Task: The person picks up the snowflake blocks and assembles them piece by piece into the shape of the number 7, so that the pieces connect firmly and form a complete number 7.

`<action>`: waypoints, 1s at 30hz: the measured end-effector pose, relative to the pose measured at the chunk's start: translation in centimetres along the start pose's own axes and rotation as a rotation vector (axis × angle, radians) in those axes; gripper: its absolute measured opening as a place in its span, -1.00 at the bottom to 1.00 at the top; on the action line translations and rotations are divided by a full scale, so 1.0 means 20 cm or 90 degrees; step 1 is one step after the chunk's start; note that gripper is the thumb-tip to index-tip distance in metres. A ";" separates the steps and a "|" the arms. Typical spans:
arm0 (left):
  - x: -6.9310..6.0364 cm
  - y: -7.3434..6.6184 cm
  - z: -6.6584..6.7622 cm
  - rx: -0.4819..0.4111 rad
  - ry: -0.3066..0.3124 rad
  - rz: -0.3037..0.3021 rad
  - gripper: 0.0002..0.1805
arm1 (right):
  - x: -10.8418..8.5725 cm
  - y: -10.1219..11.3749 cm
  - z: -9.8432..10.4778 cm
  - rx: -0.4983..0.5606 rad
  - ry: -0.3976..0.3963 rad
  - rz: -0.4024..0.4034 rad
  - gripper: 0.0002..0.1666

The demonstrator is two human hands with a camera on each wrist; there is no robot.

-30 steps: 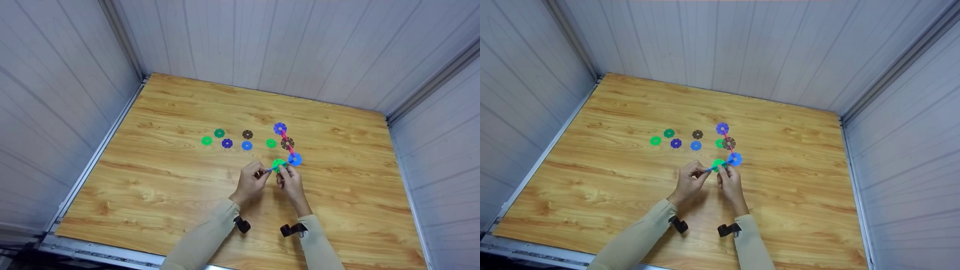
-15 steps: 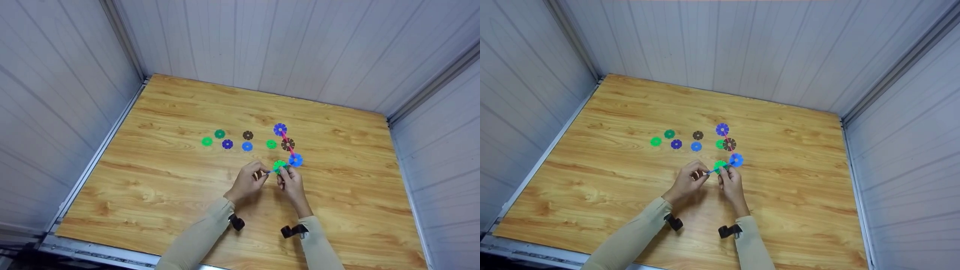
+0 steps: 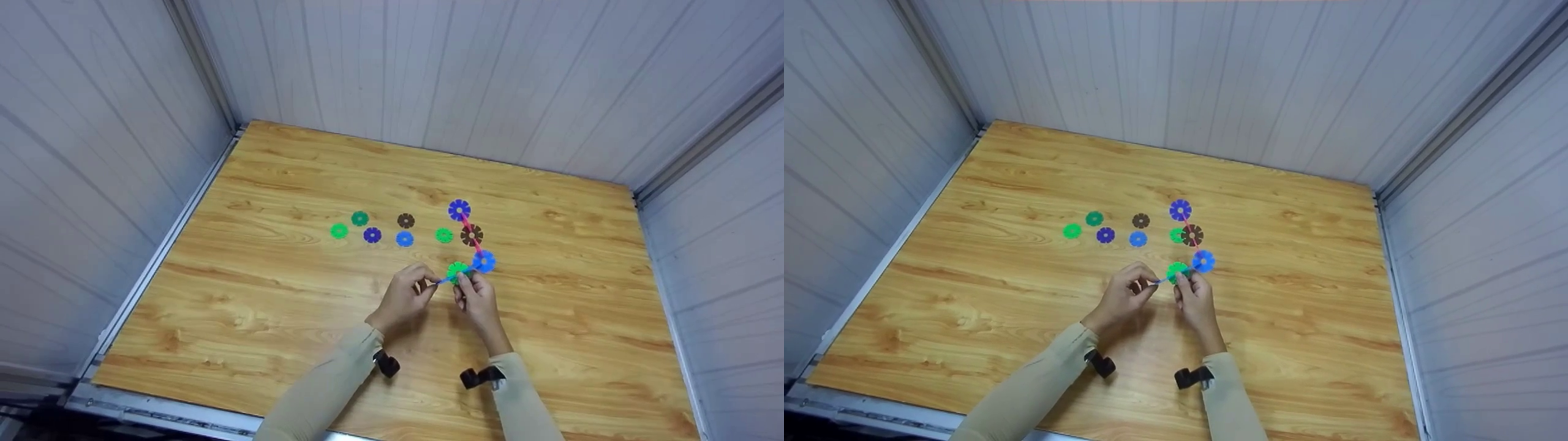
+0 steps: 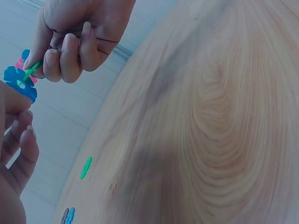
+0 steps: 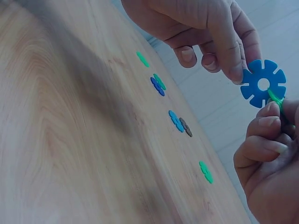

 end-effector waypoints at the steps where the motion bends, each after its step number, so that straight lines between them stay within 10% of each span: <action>1: 0.00 0.01 0.00 0.001 0.001 0.003 -0.86 | 0.00 0.00 0.00 -0.001 -0.001 -0.003 -0.71; 14: -0.02 0.15 0.11 0.030 -0.003 0.071 -0.83 | -0.02 0.02 0.02 -0.007 -0.015 -0.009 -0.72; 30: -0.02 0.46 0.38 0.178 -0.040 0.318 -0.84 | -0.01 0.01 0.04 -0.019 -0.013 0.015 -0.69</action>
Point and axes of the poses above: each hand's wrist, its own x-axis towards the middle knuckle, its own z-axis out of the back of the hand, y = z × x, the point moved 6 cm from there along x, towards the middle knuckle, and after that the axes turned 10 degrees about -z, right-handed, at the moved point
